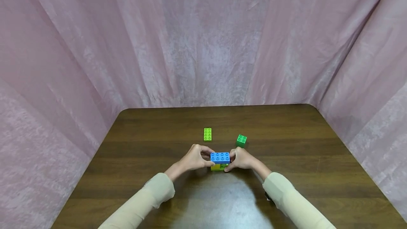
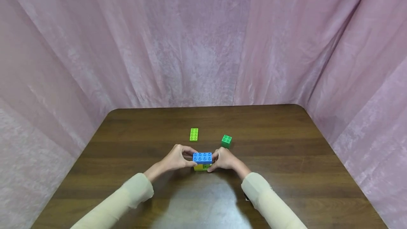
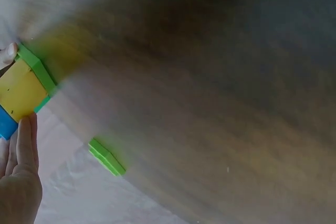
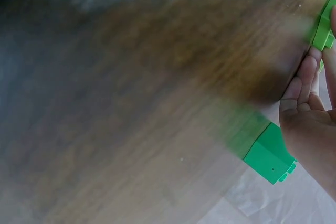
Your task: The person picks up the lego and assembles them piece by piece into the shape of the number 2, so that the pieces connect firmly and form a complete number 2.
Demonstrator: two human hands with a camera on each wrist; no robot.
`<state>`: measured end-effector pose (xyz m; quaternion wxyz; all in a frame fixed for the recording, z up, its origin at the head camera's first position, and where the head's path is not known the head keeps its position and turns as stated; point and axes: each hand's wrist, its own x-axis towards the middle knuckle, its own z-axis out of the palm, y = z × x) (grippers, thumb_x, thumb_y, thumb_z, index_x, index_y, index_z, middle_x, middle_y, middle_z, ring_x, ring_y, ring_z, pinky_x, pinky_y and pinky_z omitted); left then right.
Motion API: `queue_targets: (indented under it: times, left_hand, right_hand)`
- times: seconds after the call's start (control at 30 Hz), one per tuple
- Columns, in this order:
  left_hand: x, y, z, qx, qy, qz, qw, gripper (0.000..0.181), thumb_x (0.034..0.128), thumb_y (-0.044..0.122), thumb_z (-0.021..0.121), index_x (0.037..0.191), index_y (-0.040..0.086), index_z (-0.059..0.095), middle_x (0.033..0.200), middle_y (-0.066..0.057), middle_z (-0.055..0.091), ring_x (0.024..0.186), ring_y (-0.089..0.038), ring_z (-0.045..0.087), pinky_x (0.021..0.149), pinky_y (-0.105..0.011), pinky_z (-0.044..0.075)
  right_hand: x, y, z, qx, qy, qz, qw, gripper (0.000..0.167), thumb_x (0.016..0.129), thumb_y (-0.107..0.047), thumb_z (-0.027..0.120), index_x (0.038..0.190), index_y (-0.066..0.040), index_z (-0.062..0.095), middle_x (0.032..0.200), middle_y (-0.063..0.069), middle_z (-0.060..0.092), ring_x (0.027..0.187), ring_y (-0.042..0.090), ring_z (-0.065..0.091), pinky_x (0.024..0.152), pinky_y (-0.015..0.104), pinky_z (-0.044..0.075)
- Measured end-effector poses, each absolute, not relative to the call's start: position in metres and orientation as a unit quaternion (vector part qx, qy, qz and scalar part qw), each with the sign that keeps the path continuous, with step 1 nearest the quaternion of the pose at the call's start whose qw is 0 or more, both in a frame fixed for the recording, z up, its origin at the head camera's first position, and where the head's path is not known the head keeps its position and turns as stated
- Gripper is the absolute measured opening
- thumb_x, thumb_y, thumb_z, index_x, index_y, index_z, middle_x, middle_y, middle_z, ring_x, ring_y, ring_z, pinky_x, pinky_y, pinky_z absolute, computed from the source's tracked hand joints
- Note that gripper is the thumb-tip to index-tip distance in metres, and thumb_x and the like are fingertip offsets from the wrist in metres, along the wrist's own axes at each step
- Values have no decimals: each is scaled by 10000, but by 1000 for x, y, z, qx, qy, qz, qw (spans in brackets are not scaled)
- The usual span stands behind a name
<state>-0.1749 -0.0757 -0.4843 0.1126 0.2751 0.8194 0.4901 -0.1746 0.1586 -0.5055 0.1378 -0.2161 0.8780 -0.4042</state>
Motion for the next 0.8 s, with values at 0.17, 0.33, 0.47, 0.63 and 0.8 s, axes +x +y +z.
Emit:
queue_targets:
  times: [0.17,0.33,0.47,0.63,0.8]
  left_hand:
    - [-176,-76,-485,282,819,485,116,295,743,20,808,1005,-73,709,997,-215,733,892,-271,733,769,-245,604]
    - [-174,-76,-482,281,818,488,115,294,745,17,806,1007,-72,707,994,-215,731,899,-265,729,788,-241,600]
    - [-174,-76,-482,280,816,493,115,295,746,19,806,1007,-74,705,989,-220,729,896,-258,729,791,-235,598]
    - [-176,-76,-487,274,816,496,115,300,740,25,810,1008,-62,707,986,-206,732,878,-248,733,777,-242,603]
    - [-176,-77,-488,271,816,498,113,306,736,35,816,1006,-59,708,979,-207,731,866,-237,734,775,-260,607]
  right_hand:
    - [-174,159,-506,-212,878,-406,141,246,683,-142,877,667,3,680,669,-55,493,674,75,424,576,173,351]
    - [-174,159,-505,-211,879,-404,142,244,684,-142,876,675,7,683,668,-52,493,677,84,424,577,174,348]
    - [-174,159,-504,-210,879,-404,141,237,686,-138,875,685,8,687,671,-48,492,680,91,422,576,177,343]
    - [-173,159,-506,-221,880,-400,128,261,683,-142,874,664,5,660,663,-64,465,659,65,410,570,168,334]
    - [-173,160,-505,-226,881,-393,132,260,694,-151,868,686,-3,655,676,-60,460,667,66,409,581,164,332]
